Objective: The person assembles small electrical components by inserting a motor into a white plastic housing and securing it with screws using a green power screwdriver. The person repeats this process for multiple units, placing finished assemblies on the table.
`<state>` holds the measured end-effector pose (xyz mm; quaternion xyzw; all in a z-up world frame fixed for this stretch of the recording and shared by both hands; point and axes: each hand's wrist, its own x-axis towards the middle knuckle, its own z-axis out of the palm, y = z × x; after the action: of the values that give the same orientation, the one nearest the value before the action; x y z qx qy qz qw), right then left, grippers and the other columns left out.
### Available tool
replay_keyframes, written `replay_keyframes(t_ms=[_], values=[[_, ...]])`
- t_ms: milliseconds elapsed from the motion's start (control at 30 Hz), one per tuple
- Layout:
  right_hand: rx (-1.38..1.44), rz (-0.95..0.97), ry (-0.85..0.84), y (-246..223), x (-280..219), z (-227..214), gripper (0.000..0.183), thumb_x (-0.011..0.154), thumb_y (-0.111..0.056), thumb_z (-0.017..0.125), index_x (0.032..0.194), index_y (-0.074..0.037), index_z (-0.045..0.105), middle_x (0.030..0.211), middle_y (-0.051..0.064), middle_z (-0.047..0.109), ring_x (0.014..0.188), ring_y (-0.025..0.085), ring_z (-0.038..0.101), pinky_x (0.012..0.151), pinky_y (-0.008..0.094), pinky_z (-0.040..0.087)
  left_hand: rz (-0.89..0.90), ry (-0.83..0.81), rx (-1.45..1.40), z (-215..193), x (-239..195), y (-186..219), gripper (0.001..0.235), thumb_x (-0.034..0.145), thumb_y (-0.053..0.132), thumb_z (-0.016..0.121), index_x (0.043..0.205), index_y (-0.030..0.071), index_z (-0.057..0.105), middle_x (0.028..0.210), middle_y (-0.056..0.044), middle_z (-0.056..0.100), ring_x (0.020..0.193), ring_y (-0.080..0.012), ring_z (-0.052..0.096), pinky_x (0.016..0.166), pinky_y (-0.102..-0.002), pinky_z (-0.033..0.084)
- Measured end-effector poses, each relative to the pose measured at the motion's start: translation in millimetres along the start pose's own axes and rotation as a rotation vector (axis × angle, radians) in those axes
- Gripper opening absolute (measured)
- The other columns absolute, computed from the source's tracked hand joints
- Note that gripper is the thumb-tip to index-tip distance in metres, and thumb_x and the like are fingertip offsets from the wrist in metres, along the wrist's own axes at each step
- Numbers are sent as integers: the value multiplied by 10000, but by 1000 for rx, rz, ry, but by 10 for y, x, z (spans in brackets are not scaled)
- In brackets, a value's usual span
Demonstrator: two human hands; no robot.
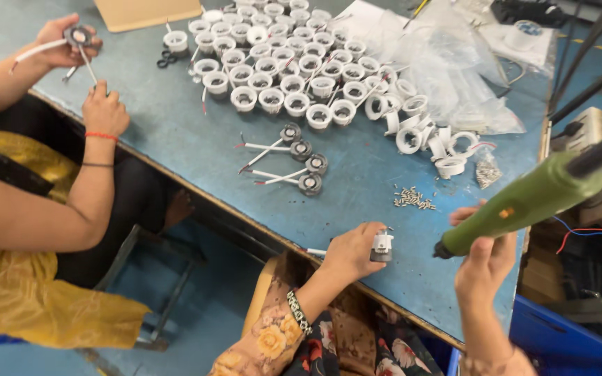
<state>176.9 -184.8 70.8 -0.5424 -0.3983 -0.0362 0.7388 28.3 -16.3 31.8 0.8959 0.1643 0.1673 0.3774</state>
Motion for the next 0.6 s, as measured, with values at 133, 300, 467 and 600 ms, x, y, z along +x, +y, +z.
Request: replay_keyframes(t_ms=[133,300,467,600], values=[[-316,166,225,-8,-695,21,673,1077,-561,517,1457,-7,471,1382,82,522,1191,196,555,1004,354,477,-138,8,-527,94,-76,99,745,762,329,893,1349,152,471,1255,-80,639,1183,-271,631,1018,-398,525],[-239,297,-82,96,-1169,70,620,1072,-400,451,1532,12,397,1458,118,435,1375,231,448,1121,379,386,-134,-76,-1567,585,-170,333,771,883,300,812,1453,173,308,1396,-113,519,1314,-196,510,1106,-355,440],[-225,320,-144,248,-803,29,611,949,-176,630,1509,-32,430,1428,123,461,1286,246,525,1065,373,456,42,-118,-1349,586,-188,174,759,913,213,762,1497,149,282,1487,-63,443,1417,-199,415,1201,-377,329],[-507,370,-302,321,-735,71,666,816,-109,749,1439,-98,514,1379,131,500,1184,276,613,968,373,550,147,52,-579,353,-252,-160,649,910,146,726,1491,79,443,1512,-149,494,1460,-314,457,1233,-457,338]])
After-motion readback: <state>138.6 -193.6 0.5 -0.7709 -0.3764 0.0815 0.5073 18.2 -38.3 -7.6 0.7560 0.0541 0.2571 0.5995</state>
